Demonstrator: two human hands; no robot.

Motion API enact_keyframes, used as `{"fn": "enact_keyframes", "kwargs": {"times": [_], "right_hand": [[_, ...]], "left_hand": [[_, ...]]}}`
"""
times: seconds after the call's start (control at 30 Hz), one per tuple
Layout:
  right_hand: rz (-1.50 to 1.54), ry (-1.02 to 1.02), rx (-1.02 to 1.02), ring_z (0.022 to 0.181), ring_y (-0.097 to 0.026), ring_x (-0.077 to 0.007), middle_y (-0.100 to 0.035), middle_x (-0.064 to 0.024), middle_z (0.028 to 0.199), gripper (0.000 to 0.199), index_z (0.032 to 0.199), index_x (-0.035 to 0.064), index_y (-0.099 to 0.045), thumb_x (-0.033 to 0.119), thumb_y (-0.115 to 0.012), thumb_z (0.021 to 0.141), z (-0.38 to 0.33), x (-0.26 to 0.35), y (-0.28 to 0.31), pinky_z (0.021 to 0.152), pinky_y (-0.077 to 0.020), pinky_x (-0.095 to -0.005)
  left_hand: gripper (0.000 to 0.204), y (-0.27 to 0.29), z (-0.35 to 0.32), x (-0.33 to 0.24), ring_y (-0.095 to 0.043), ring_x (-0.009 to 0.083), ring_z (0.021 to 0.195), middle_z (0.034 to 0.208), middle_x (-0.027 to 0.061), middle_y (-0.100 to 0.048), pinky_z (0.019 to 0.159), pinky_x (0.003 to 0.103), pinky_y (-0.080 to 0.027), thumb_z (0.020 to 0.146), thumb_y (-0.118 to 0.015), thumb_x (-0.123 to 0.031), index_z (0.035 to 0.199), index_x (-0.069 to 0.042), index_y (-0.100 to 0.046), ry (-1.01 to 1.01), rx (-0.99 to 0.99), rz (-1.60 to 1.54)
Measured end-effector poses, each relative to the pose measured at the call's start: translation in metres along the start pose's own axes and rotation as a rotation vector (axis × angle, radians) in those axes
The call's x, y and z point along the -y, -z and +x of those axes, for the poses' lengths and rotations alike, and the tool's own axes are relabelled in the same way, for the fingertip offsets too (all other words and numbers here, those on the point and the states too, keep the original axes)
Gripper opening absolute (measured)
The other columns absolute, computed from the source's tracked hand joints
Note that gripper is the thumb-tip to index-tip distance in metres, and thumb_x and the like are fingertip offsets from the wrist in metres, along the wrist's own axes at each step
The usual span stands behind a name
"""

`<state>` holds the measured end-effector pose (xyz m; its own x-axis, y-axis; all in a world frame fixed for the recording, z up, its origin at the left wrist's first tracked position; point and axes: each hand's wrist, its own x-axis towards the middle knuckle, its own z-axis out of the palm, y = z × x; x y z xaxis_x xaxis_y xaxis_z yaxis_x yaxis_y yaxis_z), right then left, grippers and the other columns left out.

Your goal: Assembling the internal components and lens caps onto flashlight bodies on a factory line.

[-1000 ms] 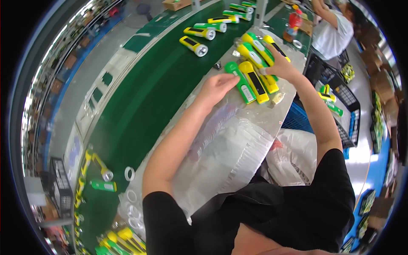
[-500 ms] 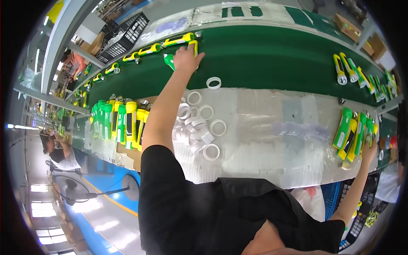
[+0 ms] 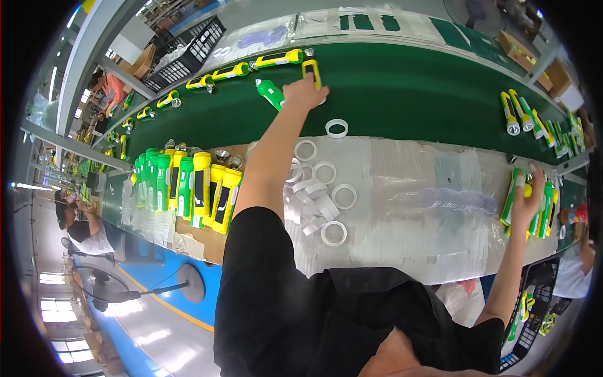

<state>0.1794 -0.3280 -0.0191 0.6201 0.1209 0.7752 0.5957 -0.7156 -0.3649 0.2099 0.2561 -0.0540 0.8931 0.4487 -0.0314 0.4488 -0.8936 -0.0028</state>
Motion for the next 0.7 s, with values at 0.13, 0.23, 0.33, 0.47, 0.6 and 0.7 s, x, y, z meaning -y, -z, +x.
{"fn": "enact_keyframes", "kwargs": {"times": [0.13,0.23,0.33,0.47,0.6,0.7], "right_hand": [[0.390,-0.084,0.362,0.106,-0.061,-0.0198,-0.061,-0.0101,0.121,0.034,0.121,0.0026,-0.059,-0.001,-0.060,0.087,0.016,0.086,-0.063,0.092,-0.0475,-0.0301],[0.473,-0.004,0.572,0.095,-0.063,-0.0184,-0.061,-0.0082,0.109,0.029,0.114,0.0017,-0.061,0.004,-0.066,0.086,0.024,0.131,-0.125,0.082,-0.0507,-0.0295],[0.450,0.104,0.742,0.092,-0.063,-0.0191,-0.060,-0.0085,0.107,0.032,0.114,0.0021,-0.061,0.011,-0.070,0.085,0.036,0.185,-0.178,0.079,-0.0512,-0.0296],[0.366,0.104,0.849,0.097,-0.063,-0.0269,-0.059,-0.0118,0.115,0.048,0.120,0.0035,-0.060,0.028,-0.075,0.081,0.040,0.221,-0.245,0.081,-0.0520,-0.0344],[0.408,0.154,0.919,0.106,-0.059,-0.0328,-0.057,-0.0135,0.121,0.059,0.124,0.0035,-0.058,0.035,-0.076,0.077,0.030,0.239,-0.279,0.086,-0.0507,-0.0384],[0.395,0.205,0.949,0.104,-0.059,-0.0320,-0.059,-0.0132,0.117,0.056,0.123,0.0027,-0.059,0.029,-0.076,0.077,0.020,0.236,-0.290,0.086,-0.0502,-0.0384]], "left_hand": [[0.077,-0.004,0.002,0.032,-0.063,0.0311,0.107,0.103,0.0148,-0.069,0.095,0.051,-0.043,0.080,-0.058,-0.069,0.136,-0.017,-0.047,-0.032,-0.289,-0.056],[0.102,-0.010,0.000,0.066,-0.061,0.0320,0.108,0.109,0.0210,-0.064,0.097,0.047,-0.047,0.072,-0.075,-0.057,0.150,-0.012,-0.025,0.345,-0.307,-0.136],[0.107,-0.008,0.016,0.094,-0.059,0.0364,0.107,0.114,0.0214,-0.063,0.097,0.042,-0.048,0.070,-0.077,-0.046,0.148,0.000,-0.020,0.346,-0.090,-0.555],[0.100,0.005,0.055,0.078,-0.055,0.0338,0.119,0.124,0.0228,-0.059,0.098,0.041,-0.048,0.064,-0.078,-0.035,0.144,0.003,-0.032,0.053,-0.597,-0.477],[0.093,0.004,0.113,0.081,-0.054,0.0337,0.122,0.128,0.0194,-0.058,0.100,0.044,-0.046,0.064,-0.078,-0.031,0.144,-0.007,-0.038,-0.141,-0.529,-0.310],[0.078,-0.014,0.156,0.085,-0.056,0.0335,0.119,0.130,0.0130,-0.059,0.102,0.050,-0.041,0.071,-0.073,-0.027,0.142,-0.022,-0.042,-0.179,-0.303,-0.091]]}}
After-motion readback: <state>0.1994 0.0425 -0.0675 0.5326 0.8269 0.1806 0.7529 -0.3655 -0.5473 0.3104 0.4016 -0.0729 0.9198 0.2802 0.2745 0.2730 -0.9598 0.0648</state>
